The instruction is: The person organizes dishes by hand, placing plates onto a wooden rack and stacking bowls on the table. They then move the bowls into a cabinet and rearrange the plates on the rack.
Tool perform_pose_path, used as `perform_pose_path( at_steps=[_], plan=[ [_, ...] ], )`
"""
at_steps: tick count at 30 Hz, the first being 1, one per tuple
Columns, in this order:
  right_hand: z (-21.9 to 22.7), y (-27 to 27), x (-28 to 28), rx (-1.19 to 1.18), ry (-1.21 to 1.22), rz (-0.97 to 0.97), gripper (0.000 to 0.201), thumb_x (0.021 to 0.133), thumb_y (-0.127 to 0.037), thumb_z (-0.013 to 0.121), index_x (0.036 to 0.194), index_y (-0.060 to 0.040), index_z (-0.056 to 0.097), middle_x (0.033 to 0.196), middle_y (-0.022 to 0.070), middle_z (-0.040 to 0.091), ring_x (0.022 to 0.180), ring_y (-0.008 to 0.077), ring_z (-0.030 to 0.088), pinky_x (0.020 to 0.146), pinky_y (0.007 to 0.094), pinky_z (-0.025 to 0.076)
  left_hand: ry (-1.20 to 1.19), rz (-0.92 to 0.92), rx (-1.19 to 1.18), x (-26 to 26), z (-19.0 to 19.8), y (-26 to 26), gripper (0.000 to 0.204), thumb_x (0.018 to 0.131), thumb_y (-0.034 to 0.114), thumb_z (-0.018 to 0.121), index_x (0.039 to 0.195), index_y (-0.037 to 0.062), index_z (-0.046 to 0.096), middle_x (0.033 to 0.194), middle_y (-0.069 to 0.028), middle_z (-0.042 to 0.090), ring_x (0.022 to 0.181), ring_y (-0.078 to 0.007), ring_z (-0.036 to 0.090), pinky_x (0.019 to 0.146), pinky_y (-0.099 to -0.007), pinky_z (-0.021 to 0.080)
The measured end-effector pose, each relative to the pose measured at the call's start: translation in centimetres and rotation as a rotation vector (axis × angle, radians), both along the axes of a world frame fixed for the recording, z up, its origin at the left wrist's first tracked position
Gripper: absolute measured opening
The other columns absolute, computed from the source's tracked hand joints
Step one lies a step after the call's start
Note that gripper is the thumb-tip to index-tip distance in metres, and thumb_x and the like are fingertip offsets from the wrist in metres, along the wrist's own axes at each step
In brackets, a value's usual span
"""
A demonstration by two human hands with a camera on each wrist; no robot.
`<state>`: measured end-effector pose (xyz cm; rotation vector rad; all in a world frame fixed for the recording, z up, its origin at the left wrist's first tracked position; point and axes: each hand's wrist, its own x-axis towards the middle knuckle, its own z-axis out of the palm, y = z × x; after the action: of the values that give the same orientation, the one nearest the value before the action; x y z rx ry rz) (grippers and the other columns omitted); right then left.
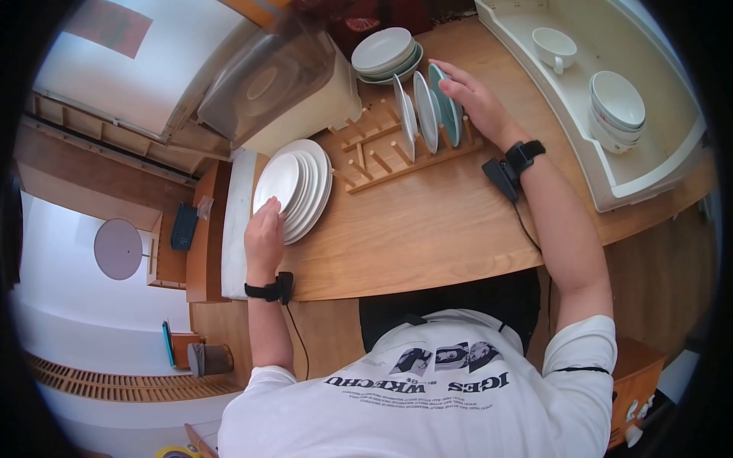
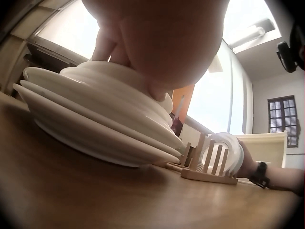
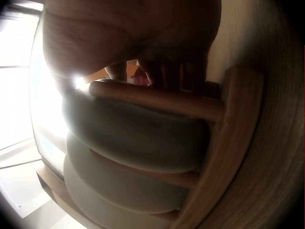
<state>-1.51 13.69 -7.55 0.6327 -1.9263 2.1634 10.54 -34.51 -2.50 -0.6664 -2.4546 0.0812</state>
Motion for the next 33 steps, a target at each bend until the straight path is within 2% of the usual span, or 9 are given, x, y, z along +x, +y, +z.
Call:
perform_pose_path(
  at_steps=[7, 10, 13, 15, 19, 22, 26, 29, 33],
  plan=[
    [0.2, 0.0, 0.1, 0.006, -0.022, 0.009, 0.063, 0.108, -0.039, 0.054, 0.160, -0.0031, 0.046, 0.144, 0.0077, 0.059, 0.132, 0.0156, 0.053, 0.114, 0.0287, 0.040, -0.049, 0.008, 0.050, 0.3, 0.1, 0.6, 0.021, 0.098, 0.007, 0.068, 0.115, -0.0033, 0.070, 0.123, -0.0242, 0.073, 0.114, -0.0413, 0.070, 0.097, -0.0466, 0.057],
    [0.3, 0.1, 0.1, 0.036, -0.018, 0.011, 0.064, 0.108, -0.038, 0.052, 0.161, -0.0028, 0.044, 0.148, 0.0094, 0.058, 0.135, 0.0175, 0.053, 0.116, 0.0299, 0.039, -0.009, 0.062, 0.015, -0.1, 1.0, 2.9, 0.019, 0.099, 0.009, 0.068, 0.113, -0.0039, 0.071, 0.115, -0.0253, 0.073, 0.107, -0.0421, 0.070, 0.093, -0.0458, 0.057],
    [0.0, -0.1, 0.0, -0.004, 0.001, -0.006, 0.063, 0.108, -0.039, 0.056, 0.159, -0.0022, 0.048, 0.139, 0.0056, 0.062, 0.127, 0.0138, 0.055, 0.110, 0.0274, 0.042, 0.058, -0.090, 0.284, -1.5, 1.0, 7.4, 0.020, 0.097, 0.012, 0.071, 0.109, -0.0044, 0.073, 0.102, -0.0246, 0.074, 0.097, -0.0420, 0.071, 0.086, -0.0455, 0.057],
    [0.1, -0.1, -0.1, 0.007, 0.026, -0.028, 0.063, 0.108, -0.039, 0.056, 0.159, -0.0022, 0.048, 0.138, 0.0050, 0.062, 0.126, 0.0137, 0.055, 0.109, 0.0272, 0.043, -0.037, -0.170, 0.427, -1.3, 2.2, 12.4, 0.023, 0.095, 0.014, 0.075, 0.107, -0.0056, 0.074, 0.091, -0.0227, 0.074, 0.089, -0.0405, 0.071, 0.080, -0.0463, 0.056],
    [0.7, -0.2, 0.6, -0.030, -0.015, 0.003, 0.063, 0.108, -0.038, 0.057, 0.159, -0.0027, 0.048, 0.135, 0.0044, 0.062, 0.124, 0.0135, 0.055, 0.108, 0.0272, 0.044, -0.075, -0.342, 0.491, -2.3, 2.5, 20.6, 0.028, 0.095, 0.021, 0.077, 0.109, -0.0024, 0.076, 0.089, -0.0187, 0.075, 0.078, -0.0351, 0.073, 0.070, -0.0406, 0.056],
    [0.4, -0.2, 0.4, -0.026, 0.000, -0.004, 0.062, 0.108, -0.038, 0.057, 0.159, -0.0031, 0.048, 0.135, 0.0045, 0.062, 0.124, 0.0133, 0.055, 0.108, 0.0275, 0.044, -0.173, -0.291, 0.526, -3.5, 2.3, 25.5, 0.023, 0.095, 0.021, 0.075, 0.096, -0.0018, 0.073, 0.079, -0.0202, 0.072, 0.072, -0.0390, 0.071, 0.065, -0.0448, 0.055],
    [0.1, 0.0, 0.2, -0.030, -0.013, 0.018, 0.062, 0.108, -0.039, 0.057, 0.159, -0.0038, 0.048, 0.138, 0.0050, 0.061, 0.126, 0.0136, 0.054, 0.109, 0.0280, 0.043, -0.161, -0.170, 0.523, -5.5, 0.7, 28.0, 0.025, 0.094, 0.014, 0.067, 0.076, -0.0016, 0.059, 0.070, -0.0242, 0.067, 0.067, -0.0450, 0.067, 0.060, -0.0517, 0.052],
    [-0.2, 0.1, -0.3, -0.019, 0.017, 0.003, 0.062, 0.108, -0.039, 0.056, 0.159, -0.0045, 0.048, 0.138, 0.0050, 0.061, 0.126, 0.0140, 0.054, 0.109, 0.0286, 0.043, -0.080, -0.103, 0.578, -5.4, 1.5, 27.3, 0.022, 0.095, 0.013, 0.068, 0.081, -0.0037, 0.066, 0.068, -0.0226, 0.067, 0.062, -0.0377, 0.068, 0.059, -0.0462, 0.053],
    [0.1, -0.3, 0.2, -0.021, -0.020, -0.009, 0.062, 0.107, -0.039, 0.055, 0.159, -0.0058, 0.048, 0.138, 0.0054, 0.061, 0.126, 0.0148, 0.054, 0.109, 0.0291, 0.043, -0.242, -0.144, 1.041, -3.7, 5.4, 22.9, 0.020, 0.098, 0.013, 0.070, 0.097, -0.0063, 0.075, 0.077, -0.0091, 0.073, 0.067, -0.0150, 0.065, 0.064, -0.0301, 0.050]
  ],
)
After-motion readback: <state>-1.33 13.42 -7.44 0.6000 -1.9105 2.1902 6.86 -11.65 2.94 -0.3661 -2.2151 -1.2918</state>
